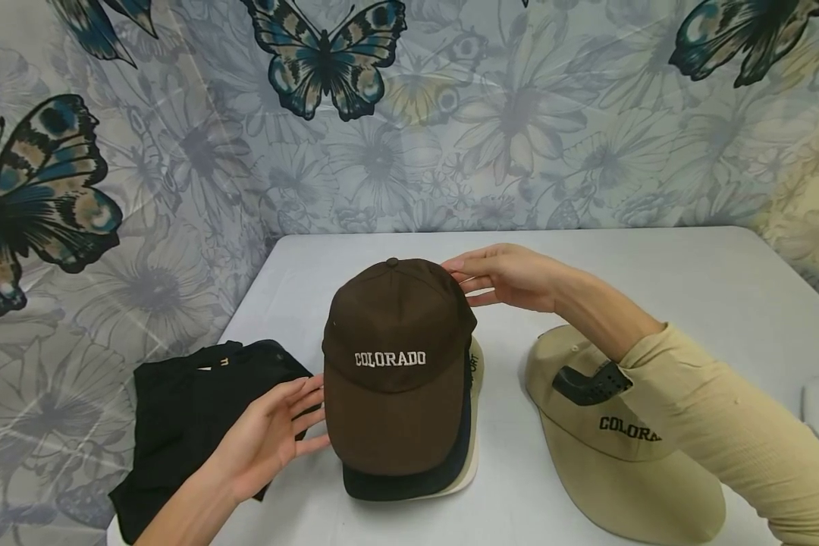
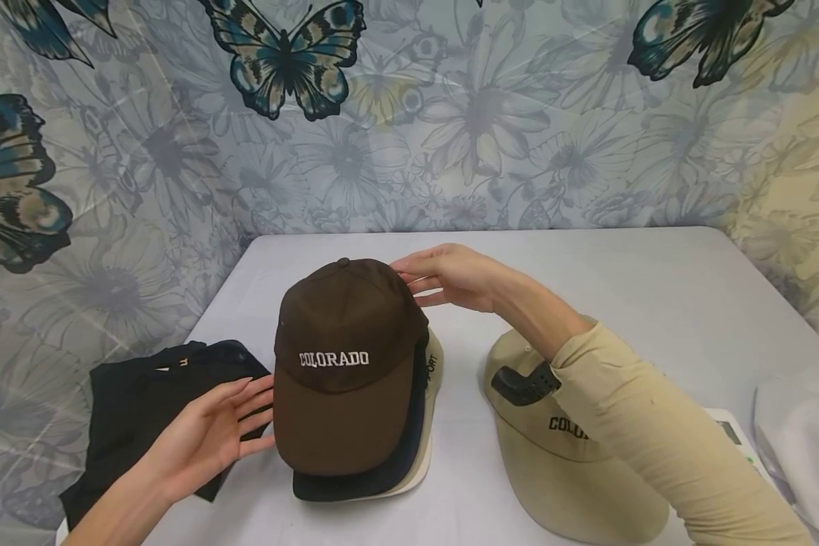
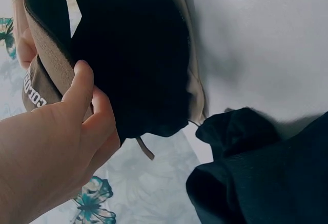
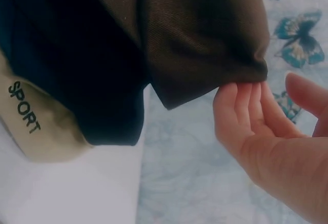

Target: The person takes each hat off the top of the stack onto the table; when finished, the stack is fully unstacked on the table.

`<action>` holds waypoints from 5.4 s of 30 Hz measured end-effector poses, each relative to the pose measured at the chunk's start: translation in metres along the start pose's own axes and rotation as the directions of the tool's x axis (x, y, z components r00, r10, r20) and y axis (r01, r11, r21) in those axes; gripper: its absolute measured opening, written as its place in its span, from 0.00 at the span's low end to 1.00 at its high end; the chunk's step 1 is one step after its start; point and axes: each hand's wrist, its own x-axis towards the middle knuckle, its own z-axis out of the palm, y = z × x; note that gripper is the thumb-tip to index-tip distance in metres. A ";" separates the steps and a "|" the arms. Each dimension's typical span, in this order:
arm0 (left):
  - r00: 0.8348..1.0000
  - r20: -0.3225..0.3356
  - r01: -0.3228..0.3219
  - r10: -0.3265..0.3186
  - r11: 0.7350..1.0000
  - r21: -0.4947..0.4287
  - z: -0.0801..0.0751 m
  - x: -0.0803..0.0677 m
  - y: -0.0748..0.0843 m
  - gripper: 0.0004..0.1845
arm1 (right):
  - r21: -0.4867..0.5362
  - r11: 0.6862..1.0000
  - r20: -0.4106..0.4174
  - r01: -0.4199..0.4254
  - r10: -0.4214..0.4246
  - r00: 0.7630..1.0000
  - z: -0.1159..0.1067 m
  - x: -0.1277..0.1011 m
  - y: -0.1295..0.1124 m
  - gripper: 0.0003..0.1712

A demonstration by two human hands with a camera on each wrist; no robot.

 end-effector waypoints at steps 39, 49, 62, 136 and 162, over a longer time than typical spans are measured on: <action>0.984 0.152 -0.088 0.092 0.996 -0.033 0.018 -0.008 0.039 0.33 | 0.041 0.998 -0.055 0.056 -0.054 0.997 -0.008 -0.005 -0.042 0.16; 0.974 0.188 -0.109 0.124 0.990 -0.087 0.018 -0.001 0.043 0.31 | 0.028 0.999 -0.075 0.031 -0.029 0.997 -0.018 -0.007 -0.049 0.17; 0.974 0.183 -0.126 0.133 0.991 -0.052 0.011 0.012 0.059 0.33 | -0.043 0.999 -0.074 0.022 -0.025 0.997 -0.026 0.001 -0.056 0.20; 0.981 -0.181 -0.067 0.065 0.998 -0.007 -0.057 0.085 0.140 0.36 | -0.030 0.996 -0.245 -0.079 0.069 0.967 -0.017 0.148 -0.082 0.25; 0.922 -0.387 -0.026 0.010 0.999 -0.038 -0.083 0.128 0.140 0.36 | -0.070 0.994 -0.184 -0.078 0.064 0.981 -0.008 0.188 -0.064 0.31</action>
